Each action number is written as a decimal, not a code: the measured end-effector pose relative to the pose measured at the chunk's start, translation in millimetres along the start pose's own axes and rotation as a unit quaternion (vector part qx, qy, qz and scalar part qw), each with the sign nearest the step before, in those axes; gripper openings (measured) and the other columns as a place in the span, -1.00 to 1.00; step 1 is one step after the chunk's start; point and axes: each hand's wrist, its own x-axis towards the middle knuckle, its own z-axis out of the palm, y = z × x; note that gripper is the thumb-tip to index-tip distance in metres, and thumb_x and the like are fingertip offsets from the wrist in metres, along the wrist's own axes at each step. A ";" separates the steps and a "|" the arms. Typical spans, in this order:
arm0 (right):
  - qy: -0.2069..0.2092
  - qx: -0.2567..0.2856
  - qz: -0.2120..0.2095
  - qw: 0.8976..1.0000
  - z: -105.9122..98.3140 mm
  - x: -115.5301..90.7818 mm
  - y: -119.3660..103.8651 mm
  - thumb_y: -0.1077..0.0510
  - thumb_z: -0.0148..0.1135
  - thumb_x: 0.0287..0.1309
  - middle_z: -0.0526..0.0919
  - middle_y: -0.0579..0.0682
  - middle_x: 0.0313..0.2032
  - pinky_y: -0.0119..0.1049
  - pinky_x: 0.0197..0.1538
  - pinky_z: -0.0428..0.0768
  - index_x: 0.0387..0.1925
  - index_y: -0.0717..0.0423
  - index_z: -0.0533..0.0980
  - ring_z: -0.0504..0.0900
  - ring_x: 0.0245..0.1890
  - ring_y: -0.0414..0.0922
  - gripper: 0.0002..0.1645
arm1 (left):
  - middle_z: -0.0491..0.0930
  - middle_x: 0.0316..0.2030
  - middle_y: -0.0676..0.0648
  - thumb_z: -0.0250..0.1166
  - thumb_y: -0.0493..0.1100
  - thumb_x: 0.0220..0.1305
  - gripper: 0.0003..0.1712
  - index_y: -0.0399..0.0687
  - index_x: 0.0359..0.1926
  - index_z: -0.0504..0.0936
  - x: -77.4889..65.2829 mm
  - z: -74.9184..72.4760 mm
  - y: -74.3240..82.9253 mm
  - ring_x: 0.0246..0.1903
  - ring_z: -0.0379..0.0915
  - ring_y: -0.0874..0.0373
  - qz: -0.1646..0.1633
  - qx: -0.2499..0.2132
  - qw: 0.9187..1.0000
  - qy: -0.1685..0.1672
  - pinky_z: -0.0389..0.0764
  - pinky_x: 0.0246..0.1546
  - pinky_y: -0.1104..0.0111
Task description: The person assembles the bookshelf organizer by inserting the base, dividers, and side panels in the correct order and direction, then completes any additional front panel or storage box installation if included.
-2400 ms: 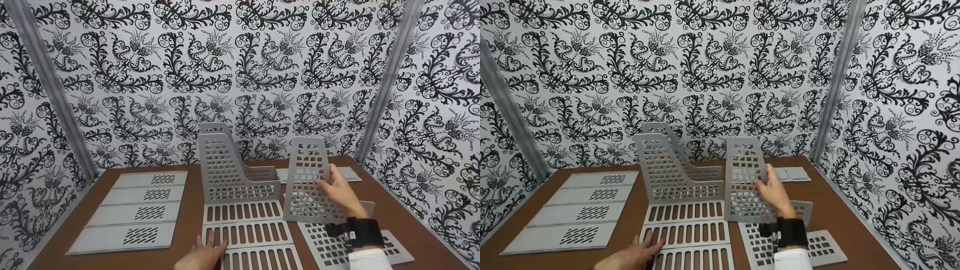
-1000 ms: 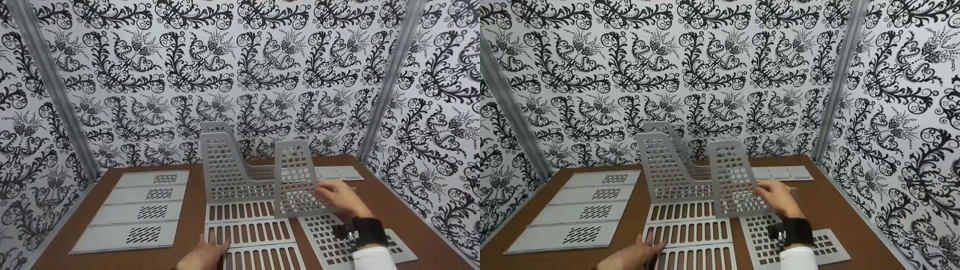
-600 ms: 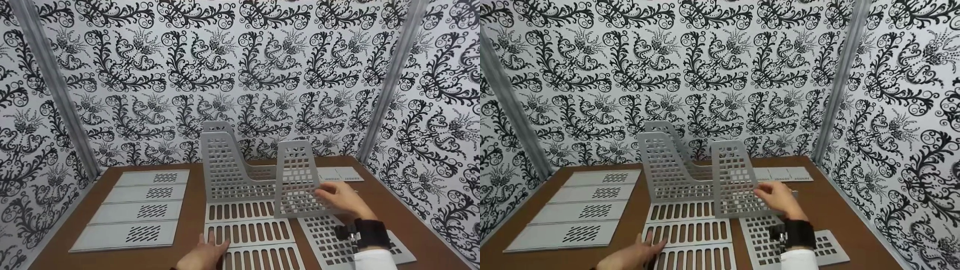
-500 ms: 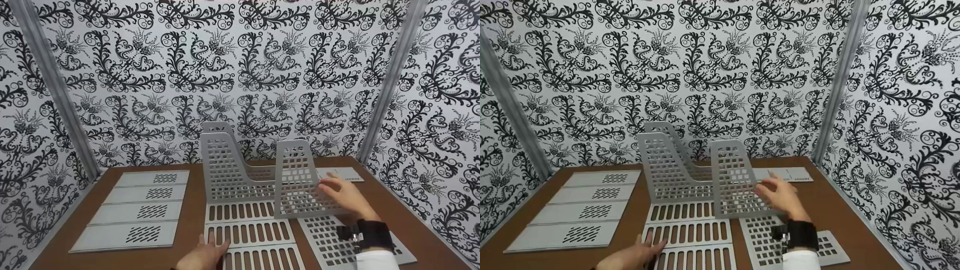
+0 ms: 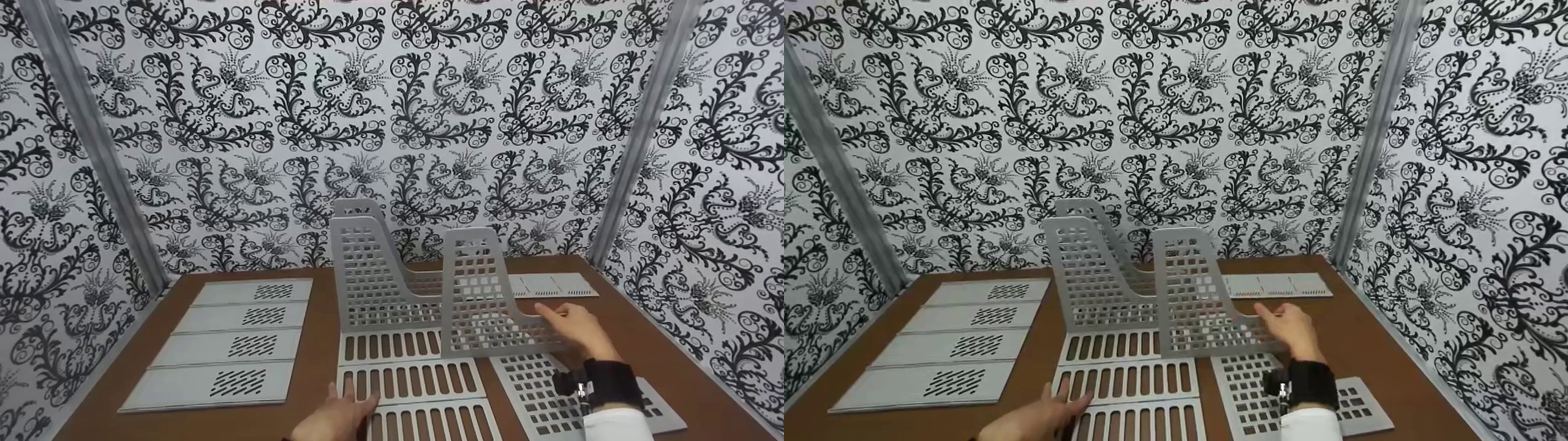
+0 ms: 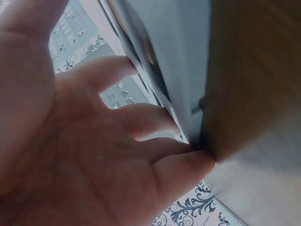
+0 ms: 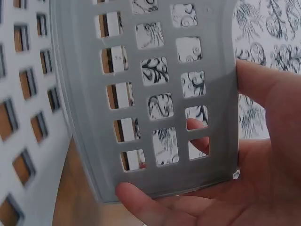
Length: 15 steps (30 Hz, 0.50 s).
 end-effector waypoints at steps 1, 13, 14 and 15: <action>-0.003 -0.002 0.002 1.000 0.9 -0.4 -2.0 -0.38 -0.03 0.23 0.60 0.37 -0.16 0.07 -0.07 0.51 -0.17 0.38 0.48 0.58 -0.18 0.17 -0.19 | 0.14 0.37 -0.38 0.51 -0.03 -0.10 -0.12 0.23 0.31 0.37 2.2 1.0 -1.0 0.35 -0.05 -0.48 -0.001 -0.004 1.000 -0.003 0.42 -0.05 -0.31; -0.065 0.036 -0.056 0.996 35.5 -5.3 -55.2 -0.27 0.03 0.26 0.62 0.10 -0.35 -0.24 -0.30 0.50 -0.24 0.27 0.53 0.54 -0.52 -0.12 -0.37 | -0.12 0.48 -0.25 0.53 0.04 -0.18 0.07 0.57 0.37 0.17 77.9 43.0 -50.0 0.46 -0.35 -0.33 -0.032 -0.062 0.995 -0.068 -0.01 0.13 -0.47; -0.065 0.035 -0.056 0.996 37.8 -5.2 -57.9 -0.26 0.03 0.27 0.61 0.09 -0.38 -0.25 -0.31 0.50 -0.26 0.26 0.52 0.53 -0.54 -0.12 -0.39 | -0.11 0.47 -0.28 0.52 0.02 -0.15 0.05 0.55 0.37 0.18 70.4 39.1 -46.0 0.45 -0.34 -0.35 -0.027 -0.057 0.996 -0.063 0.01 0.12 -0.47; -0.066 0.035 -0.058 0.996 39.5 -5.4 -60.4 -0.26 0.03 0.27 0.61 0.07 -0.38 -0.26 -0.32 0.48 -0.28 0.25 0.52 0.52 -0.52 -0.13 -0.40 | -0.10 0.47 -0.30 0.51 -0.03 -0.12 0.02 0.49 0.38 0.20 59.3 32.4 -39.7 0.44 -0.32 -0.37 -0.024 -0.061 0.996 -0.057 0.02 0.13 -0.47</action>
